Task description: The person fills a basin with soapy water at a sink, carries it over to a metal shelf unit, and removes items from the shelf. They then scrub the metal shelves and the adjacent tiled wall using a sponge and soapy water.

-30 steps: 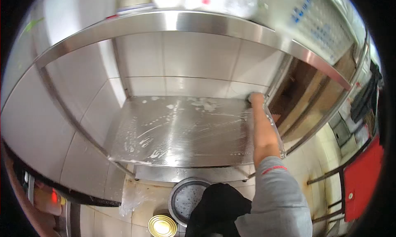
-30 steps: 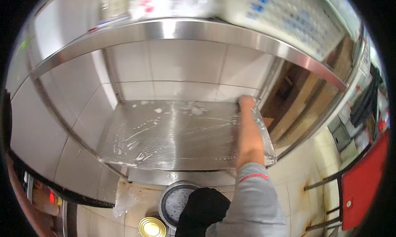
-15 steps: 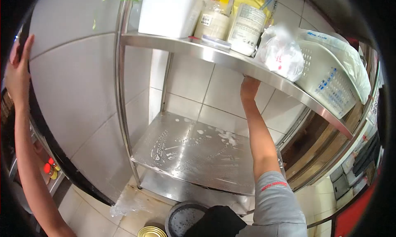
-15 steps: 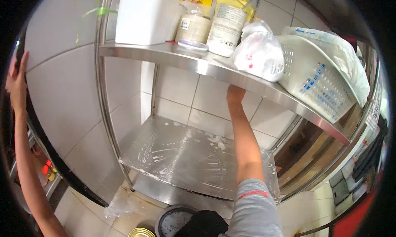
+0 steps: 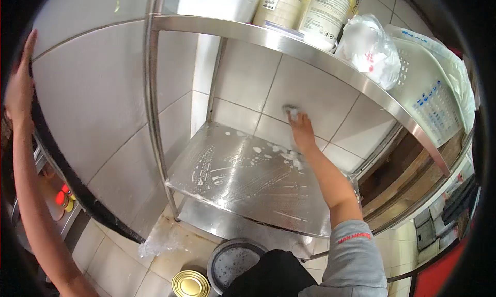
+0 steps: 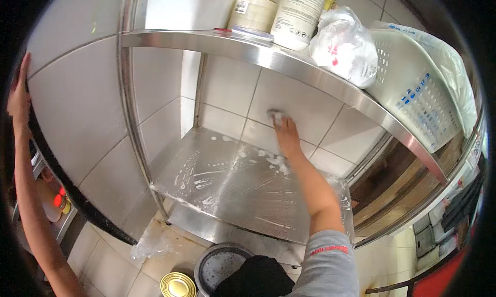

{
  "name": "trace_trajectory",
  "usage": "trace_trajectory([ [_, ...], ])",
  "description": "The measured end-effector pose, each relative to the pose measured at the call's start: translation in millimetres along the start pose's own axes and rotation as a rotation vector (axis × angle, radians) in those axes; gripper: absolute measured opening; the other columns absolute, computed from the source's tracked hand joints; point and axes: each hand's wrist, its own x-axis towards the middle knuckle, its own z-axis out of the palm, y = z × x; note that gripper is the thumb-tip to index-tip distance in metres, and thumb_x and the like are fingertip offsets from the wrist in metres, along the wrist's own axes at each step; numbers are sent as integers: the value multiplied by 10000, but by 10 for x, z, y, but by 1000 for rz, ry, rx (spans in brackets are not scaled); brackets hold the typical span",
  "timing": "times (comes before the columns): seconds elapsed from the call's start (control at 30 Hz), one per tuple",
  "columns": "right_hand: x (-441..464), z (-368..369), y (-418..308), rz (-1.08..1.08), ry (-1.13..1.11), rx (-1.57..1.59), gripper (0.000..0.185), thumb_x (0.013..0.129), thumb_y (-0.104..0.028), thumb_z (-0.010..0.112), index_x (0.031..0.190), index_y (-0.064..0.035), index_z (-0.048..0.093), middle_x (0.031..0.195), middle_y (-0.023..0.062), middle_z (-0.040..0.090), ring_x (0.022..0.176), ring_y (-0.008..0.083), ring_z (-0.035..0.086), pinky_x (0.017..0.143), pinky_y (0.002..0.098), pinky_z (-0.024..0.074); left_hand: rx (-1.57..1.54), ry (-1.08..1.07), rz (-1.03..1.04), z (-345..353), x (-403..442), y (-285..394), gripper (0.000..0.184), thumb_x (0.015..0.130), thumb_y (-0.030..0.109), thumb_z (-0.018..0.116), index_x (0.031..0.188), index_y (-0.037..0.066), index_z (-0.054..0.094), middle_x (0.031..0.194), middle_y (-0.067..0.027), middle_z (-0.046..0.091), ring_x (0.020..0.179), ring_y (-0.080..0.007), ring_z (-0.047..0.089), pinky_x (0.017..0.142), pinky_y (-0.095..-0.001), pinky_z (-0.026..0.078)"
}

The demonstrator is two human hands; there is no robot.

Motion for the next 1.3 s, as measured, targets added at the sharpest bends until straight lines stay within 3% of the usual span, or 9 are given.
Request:
trace_trajectory([
  [0.17,598,-426,152,227,100,32,475,840,-75,501,1309,-139,467,1282,168,451,1179,335,436,950,442,405,121,-68,65,193,-15,-244,640,874,-17,427,1413,310,320,1368,-52,447,1197,-147,475,890,-221,419],
  [0.23,1078,-653,200,163,471,163,434,832,-106,531,1266,-120,510,1279,158,456,1189,324,423,955,448,397,190,-133,12,291,-22,-281,620,898,45,445,1445,260,247,1423,-56,381,1255,-158,417,1008,-239,354],
  [0.33,1829,-537,-59,41,521,125,517,810,-30,505,1313,-142,460,1096,144,504,1023,309,491,827,418,445,733,-158,81,-192,66,423,478,893,176,454,1341,226,295,1280,-58,427,1093,-166,490,940,-275,376],
  [0.47,2285,-474,-831,-87,443,205,373,837,-107,510,1209,-108,530,1139,127,517,1057,299,491,877,416,436,-133,292,-192,-298,166,566,710,786,599,601,950,-76,457,781,-126,486,697,-170,529,563,-268,519],
  [0.73,886,423,-1205,-431,29,273,427,836,-208,550,1255,-137,509,1243,121,476,1147,278,457,950,398,407,-41,-20,234,160,-121,-232,599,933,98,373,1471,206,135,1458,-7,337,1036,-140,507,967,-258,391],
  [0.8,983,245,-933,-239,137,213,461,831,-198,547,1286,-162,484,1233,119,477,1155,270,450,958,384,400,51,-127,30,271,-195,-344,616,927,82,378,1474,218,128,1464,-5,329,1053,-134,500,934,-224,400],
  [1.0,721,206,-971,-226,50,255,509,852,-59,453,1335,-217,424,1194,130,465,1100,299,459,922,402,414,86,174,432,169,-82,-122,631,923,64,382,1475,222,122,1477,-10,303,1091,-126,510,868,-199,428],
  [1.13,751,62,-934,-238,-32,233,512,848,-54,461,1335,-208,424,1217,129,453,1146,307,435,950,400,400,680,-290,236,8,-27,111,630,924,129,406,1472,155,94,1504,-30,225,1250,-132,402,995,-221,360],
  [1.3,868,165,-994,-98,38,269,484,852,-103,467,1317,-238,465,1243,126,447,1160,313,433,952,400,411,101,26,315,206,-87,-326,607,926,176,412,1462,121,131,1487,-44,259,1330,-137,305,1096,-256,264],
])
